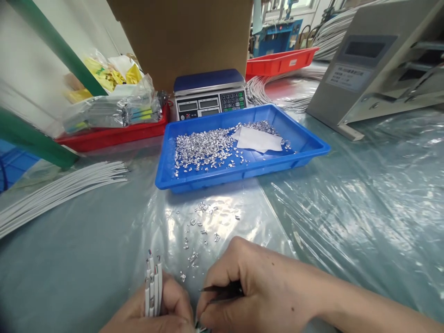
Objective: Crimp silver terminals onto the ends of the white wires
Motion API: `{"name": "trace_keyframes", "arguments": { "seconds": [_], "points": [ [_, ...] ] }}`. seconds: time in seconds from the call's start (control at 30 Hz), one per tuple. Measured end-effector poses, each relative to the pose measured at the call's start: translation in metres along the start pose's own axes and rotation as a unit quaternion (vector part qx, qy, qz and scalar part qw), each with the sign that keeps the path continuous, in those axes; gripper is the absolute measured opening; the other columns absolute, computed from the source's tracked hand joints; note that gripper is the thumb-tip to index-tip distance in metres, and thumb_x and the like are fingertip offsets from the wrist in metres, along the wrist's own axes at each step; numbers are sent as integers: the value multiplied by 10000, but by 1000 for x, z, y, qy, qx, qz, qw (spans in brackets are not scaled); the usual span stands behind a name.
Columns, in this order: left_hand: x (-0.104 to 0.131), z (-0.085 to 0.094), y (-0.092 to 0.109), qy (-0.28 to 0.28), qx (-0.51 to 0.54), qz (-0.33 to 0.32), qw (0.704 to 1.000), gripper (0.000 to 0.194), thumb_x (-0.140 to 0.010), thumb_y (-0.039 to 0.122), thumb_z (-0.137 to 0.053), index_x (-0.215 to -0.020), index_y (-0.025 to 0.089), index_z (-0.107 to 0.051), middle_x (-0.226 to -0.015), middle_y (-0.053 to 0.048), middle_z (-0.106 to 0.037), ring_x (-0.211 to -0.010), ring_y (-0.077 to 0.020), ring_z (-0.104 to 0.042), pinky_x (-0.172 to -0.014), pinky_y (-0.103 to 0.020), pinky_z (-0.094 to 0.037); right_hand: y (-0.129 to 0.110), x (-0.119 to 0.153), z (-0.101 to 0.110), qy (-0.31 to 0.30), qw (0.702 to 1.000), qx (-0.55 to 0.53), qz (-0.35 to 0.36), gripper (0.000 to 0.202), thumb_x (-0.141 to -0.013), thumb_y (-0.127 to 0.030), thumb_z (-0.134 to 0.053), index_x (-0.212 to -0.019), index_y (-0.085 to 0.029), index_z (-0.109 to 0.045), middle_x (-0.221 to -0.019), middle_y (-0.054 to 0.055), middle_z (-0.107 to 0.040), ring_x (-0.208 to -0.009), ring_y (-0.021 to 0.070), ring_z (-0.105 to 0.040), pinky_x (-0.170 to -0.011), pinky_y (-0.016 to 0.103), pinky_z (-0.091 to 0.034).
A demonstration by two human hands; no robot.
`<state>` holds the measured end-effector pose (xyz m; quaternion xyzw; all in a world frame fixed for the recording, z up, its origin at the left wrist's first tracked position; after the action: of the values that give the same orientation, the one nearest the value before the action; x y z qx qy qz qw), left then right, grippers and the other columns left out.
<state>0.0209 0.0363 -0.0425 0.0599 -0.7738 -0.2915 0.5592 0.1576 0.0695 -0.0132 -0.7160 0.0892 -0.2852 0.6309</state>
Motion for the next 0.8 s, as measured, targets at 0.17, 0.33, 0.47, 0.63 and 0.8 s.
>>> {"name": "trace_keyframes", "arguments": {
  "seconds": [0.17, 0.33, 0.47, 0.63, 0.8],
  "points": [
    [-15, 0, -6, -57, -34, -55, 996, 287, -520, 339, -792, -430, 208, -553, -364, 70, -433, -408, -96, -365, -432, -259, -231, -1, -1, 1, -16, 1000, -16, 21, 155, -801, -180, -634, -730, -81, -731, -540, -45, -483, -492, 61, -423, -446, 151, -360],
    [-17, -1, -11, -90, -12, -76, 993, 327, -522, 410, -858, -488, 177, -631, -473, 42, -502, -501, -105, -403, -517, -276, -307, 10, -4, -1, -29, 996, -78, -40, 160, -802, -190, -644, -759, -81, -752, -460, -50, -520, -467, 58, -422, -429, 124, -374],
    [-14, -3, -11, -100, -16, -79, 992, 345, -518, 438, -860, -501, 174, -639, -479, 44, -500, -499, -104, -395, -529, -283, -301, 12, -6, -2, -39, 995, -74, -44, 148, -784, -211, -680, -742, -84, -742, -453, -50, -535, -474, 63, -485, -435, 117, -402],
    [-10, -3, -17, -55, 30, -90, 994, 297, -513, 375, -866, -496, 180, -643, -492, 54, -484, -525, -106, -397, -576, -277, -344, 9, -6, -5, -46, 998, -35, -41, 76, -755, -101, -654, -705, -91, -710, -471, -60, -537, -493, 70, -552, -417, 94, -386],
    [-10, -4, -16, -38, 5, -76, 996, 292, -524, 328, -825, -450, 184, -582, -442, 66, -437, -472, -90, -352, -477, -255, -259, 5, -8, -8, -46, 999, 18, -14, 199, -669, 65, -559, -683, -83, -693, -461, -87, -494, -466, 61, -560, -377, 87, -289]
  ]
}}
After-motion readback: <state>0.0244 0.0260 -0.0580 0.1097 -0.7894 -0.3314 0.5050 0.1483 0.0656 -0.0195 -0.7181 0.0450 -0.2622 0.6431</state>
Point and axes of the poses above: each hand's wrist, its own x-axis away from the middle knuckle, its own z-axis out of the back of the hand, y = z × x, the point moved 6 cm from there along -x, towards the middle knuckle
